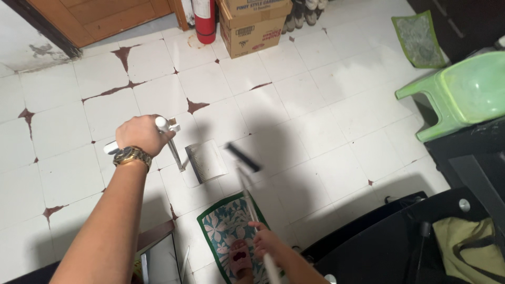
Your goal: The person uses a squeegee and a dustpan to sweep debris from a tiled floor, including cleaning under a small rug.
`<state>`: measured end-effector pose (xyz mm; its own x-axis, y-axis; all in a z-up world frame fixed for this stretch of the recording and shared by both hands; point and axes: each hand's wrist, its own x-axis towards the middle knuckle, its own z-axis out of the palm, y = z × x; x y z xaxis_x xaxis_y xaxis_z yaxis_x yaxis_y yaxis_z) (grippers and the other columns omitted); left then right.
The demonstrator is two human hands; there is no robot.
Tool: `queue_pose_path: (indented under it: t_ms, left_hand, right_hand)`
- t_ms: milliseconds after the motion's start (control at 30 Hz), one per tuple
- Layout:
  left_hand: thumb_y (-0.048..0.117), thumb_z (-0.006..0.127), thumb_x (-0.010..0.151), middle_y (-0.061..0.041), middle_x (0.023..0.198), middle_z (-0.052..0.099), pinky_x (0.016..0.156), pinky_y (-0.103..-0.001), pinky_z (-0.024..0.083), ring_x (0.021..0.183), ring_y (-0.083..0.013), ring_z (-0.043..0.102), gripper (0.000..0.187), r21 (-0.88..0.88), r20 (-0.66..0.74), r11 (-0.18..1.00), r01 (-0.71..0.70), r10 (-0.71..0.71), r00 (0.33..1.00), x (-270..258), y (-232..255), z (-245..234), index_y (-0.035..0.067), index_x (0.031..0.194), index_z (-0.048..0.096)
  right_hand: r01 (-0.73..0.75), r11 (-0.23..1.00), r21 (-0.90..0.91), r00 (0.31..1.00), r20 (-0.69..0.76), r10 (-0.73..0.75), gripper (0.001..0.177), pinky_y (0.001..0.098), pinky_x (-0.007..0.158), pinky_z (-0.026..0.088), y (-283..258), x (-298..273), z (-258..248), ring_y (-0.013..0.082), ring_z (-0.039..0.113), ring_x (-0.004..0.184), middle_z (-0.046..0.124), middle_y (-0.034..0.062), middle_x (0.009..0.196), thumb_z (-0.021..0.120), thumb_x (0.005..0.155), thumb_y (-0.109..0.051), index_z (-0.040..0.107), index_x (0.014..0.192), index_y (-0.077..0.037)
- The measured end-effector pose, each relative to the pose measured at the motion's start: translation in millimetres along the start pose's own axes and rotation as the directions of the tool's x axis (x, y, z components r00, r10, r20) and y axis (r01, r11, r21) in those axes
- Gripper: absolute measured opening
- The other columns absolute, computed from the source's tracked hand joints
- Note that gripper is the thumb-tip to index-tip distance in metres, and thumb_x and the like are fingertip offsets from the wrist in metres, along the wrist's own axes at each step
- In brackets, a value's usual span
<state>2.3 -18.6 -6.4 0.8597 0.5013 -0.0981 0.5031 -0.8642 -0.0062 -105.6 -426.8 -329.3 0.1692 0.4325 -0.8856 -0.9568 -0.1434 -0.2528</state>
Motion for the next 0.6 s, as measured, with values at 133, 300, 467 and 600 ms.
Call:
queue_pose_path:
  t_ms: [133,300,467,600]
  left_hand:
    - [0.057,0.076,0.081,-0.008,0.091,0.078,0.075,-0.044,0.058,0.087,-0.0299,0.073,0.04,-0.026,0.002,1.0,0.005,-0.005,1.0,-8.6,-7.7,3.4,0.026,0.106,0.078]
    - [0.061,0.078,0.079,-0.011,0.093,0.077,0.074,-0.046,0.057,0.086,-0.0328,0.073,0.045,-0.038,0.003,0.998,0.057,-0.057,0.998,-3.8,-20.7,-9.3,0.026,0.107,0.078]
    - [0.061,0.078,0.081,-0.011,0.089,0.077,0.075,-0.046,0.056,0.085,-0.0332,0.072,0.043,-0.067,-0.031,0.988,0.14,-0.142,0.989,-1.1,-26.9,-29.6,0.024,0.103,0.079]
    - [0.057,0.079,0.079,-0.009,0.085,0.078,0.078,-0.044,0.056,0.085,-0.0309,0.073,0.04,-0.117,-0.029,0.976,0.181,-0.186,0.982,9.2,-11.9,-35.4,0.027,0.104,0.079]
  right_hand:
    - [-0.179,0.946,0.27,0.838,0.546,0.003,0.057,0.0194,0.039,0.039,-42.9,-16.6,-97.0,0.0066,0.044,0.051,0.048,-0.002,0.066,0.048,0.097,-0.009,0.047,0.15,-0.03]
    - [-0.105,0.896,0.432,0.913,0.4,-0.086,0.064,0.0146,0.033,0.041,-156.0,-120.7,-188.0,0.0032,0.043,0.047,0.051,-0.0032,0.067,0.05,0.099,-0.011,0.037,0.159,-0.026]
    - [0.008,0.889,0.457,0.999,0.034,-0.027,0.037,0.0127,0.033,0.039,-283.6,-139.1,-251.7,0.0014,0.04,0.044,0.044,-0.0049,0.065,0.044,0.092,-0.005,0.06,0.108,-0.035]
    - [0.156,0.81,0.566,0.983,-0.168,-0.072,0.008,0.0136,0.038,0.039,-353.6,-102.0,-302.4,0.0019,0.041,0.048,0.047,-0.0041,0.071,0.049,0.095,-0.009,0.049,0.102,-0.01]
